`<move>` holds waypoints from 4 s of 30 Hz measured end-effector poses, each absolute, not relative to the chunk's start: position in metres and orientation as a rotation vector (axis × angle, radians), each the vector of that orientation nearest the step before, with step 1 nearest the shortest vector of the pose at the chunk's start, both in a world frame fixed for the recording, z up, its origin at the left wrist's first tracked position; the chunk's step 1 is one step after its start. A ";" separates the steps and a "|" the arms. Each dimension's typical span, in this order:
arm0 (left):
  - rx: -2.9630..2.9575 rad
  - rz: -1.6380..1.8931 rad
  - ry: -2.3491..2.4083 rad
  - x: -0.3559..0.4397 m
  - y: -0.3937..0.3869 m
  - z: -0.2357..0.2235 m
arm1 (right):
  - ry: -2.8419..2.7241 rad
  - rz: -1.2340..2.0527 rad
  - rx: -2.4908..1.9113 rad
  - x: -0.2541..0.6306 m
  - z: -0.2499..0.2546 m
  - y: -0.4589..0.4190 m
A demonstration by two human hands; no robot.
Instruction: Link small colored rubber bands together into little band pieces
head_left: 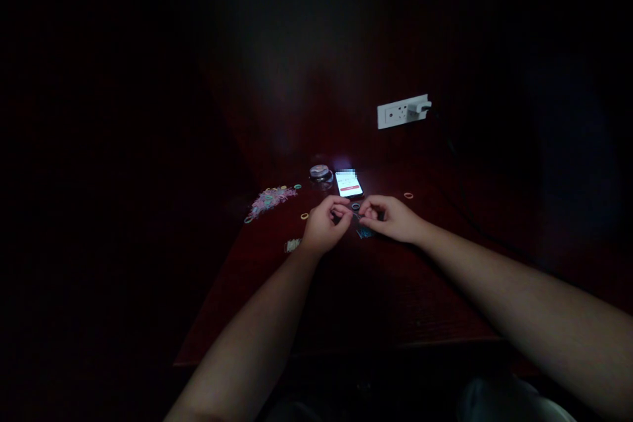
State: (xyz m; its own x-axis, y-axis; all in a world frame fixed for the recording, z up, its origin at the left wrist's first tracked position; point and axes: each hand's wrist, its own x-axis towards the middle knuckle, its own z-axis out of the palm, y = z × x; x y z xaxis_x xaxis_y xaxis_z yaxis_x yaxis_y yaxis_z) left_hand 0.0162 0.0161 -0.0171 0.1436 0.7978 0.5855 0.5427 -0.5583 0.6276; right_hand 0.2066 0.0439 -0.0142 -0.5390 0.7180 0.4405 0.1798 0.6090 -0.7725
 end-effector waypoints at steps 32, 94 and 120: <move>2.208 1.384 1.279 0.020 0.014 -0.016 | -2.034 0.651 -0.639 0.209 -0.015 0.048; 2.275 1.381 1.291 0.019 0.014 -0.013 | -2.007 0.689 -0.655 0.210 -0.015 0.048; 2.260 1.416 1.304 0.019 0.014 -0.015 | -2.025 0.702 -0.717 0.209 -0.015 0.046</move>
State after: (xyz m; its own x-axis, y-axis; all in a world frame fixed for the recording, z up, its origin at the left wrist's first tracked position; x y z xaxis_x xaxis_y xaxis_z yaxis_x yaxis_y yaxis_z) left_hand 0.0187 0.0145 -0.0152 0.1657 0.7458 0.6452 0.5818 -0.6022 0.5467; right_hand 0.2093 0.0462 -0.0147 -0.4713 0.7049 0.5300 0.2257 0.6774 -0.7002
